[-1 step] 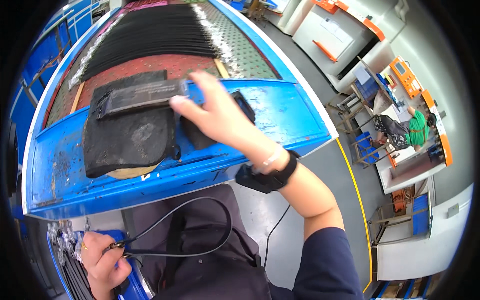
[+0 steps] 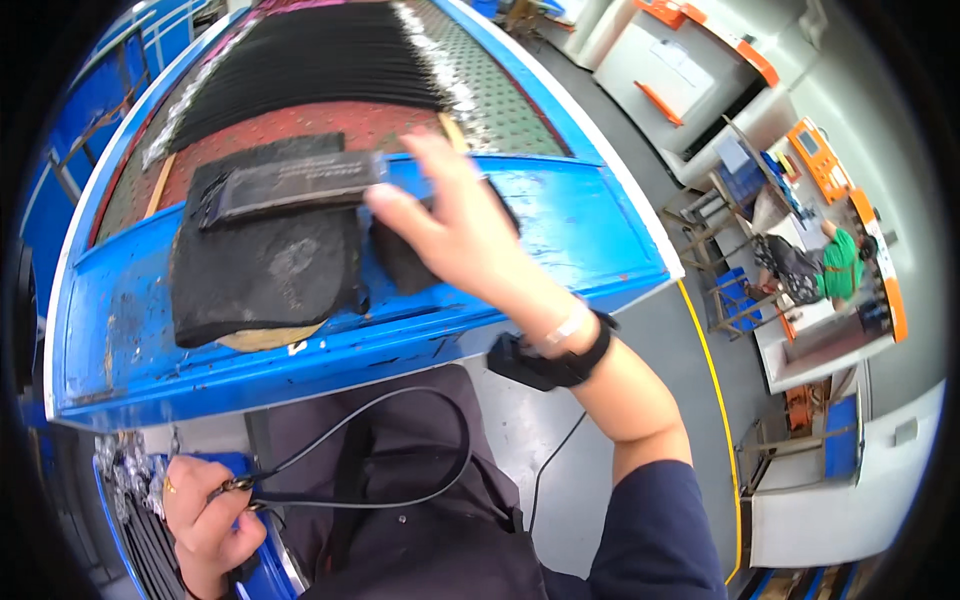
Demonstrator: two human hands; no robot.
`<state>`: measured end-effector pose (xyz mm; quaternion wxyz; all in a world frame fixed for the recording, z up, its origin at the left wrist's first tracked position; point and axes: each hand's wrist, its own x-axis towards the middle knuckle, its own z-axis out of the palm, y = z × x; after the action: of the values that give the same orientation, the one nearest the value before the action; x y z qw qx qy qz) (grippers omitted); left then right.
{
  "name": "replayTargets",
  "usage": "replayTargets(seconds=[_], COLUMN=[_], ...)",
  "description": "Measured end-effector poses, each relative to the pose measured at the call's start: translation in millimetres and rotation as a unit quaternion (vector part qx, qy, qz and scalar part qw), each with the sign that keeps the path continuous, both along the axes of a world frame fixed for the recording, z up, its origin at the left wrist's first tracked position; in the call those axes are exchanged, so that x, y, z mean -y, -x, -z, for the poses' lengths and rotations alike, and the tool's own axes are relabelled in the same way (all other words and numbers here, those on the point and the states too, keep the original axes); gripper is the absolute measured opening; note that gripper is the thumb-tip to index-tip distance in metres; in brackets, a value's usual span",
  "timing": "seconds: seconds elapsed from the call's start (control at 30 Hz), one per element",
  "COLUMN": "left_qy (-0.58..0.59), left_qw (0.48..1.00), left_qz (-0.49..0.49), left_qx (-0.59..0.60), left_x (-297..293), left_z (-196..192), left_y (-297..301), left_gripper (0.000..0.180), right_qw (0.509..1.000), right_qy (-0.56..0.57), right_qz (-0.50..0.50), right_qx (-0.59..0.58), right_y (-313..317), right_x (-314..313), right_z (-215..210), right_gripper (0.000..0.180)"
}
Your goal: The person attaches a brass-colored metal clasp to the end of a black leather belt using a small metal tool. They repeatedly thread the belt through the clasp and tighten it, then place the finished belt onto a blue conveyor belt. The process is repeated for multiple belts in a factory setting.
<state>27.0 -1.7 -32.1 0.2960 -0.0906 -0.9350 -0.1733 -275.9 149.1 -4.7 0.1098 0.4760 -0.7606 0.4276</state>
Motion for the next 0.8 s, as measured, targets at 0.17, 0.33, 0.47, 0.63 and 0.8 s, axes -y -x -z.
replayTargets(seconds=[0.17, 0.33, 0.47, 0.63, 0.8], left_qy=[-0.006, -0.008, 0.016, 0.033, 0.042], left_qw=[0.999, 0.996, 0.998, 0.997, 0.998], left_qz=[0.021, -0.001, 0.004, 0.024, 0.02], left_qx=[-0.041, -0.094, -0.068, -0.067, -0.045], left_x=[-3.1, -13.2, -21.7, -29.9, -33.4], left_z=[-7.0, -8.1, -7.7, -12.5, -16.0], left_y=[23.0, 32.1, 32.9, 45.0, 45.6], left_gripper=[0.019, 0.019, 0.017, 0.02, 0.021], right_qw=[0.95, 0.961, 0.984, 0.936, 0.941], right_qy=[-0.162, -0.175, -0.061, -0.097, -0.105], right_qz=[0.163, 0.147, 0.054, -0.145, -0.134], right_qx=[-0.213, -0.157, -0.161, -0.306, -0.292], right_y=[-23.3, -38.7, -97.7, -133.2, -135.2], right_x=[-51.0, -58.1, -60.5, -65.9, -65.3], right_z=[1.2, 1.1, -13.6, 3.9, 12.9], right_gripper=[0.024, 0.029, 0.043, 0.044, 0.045])
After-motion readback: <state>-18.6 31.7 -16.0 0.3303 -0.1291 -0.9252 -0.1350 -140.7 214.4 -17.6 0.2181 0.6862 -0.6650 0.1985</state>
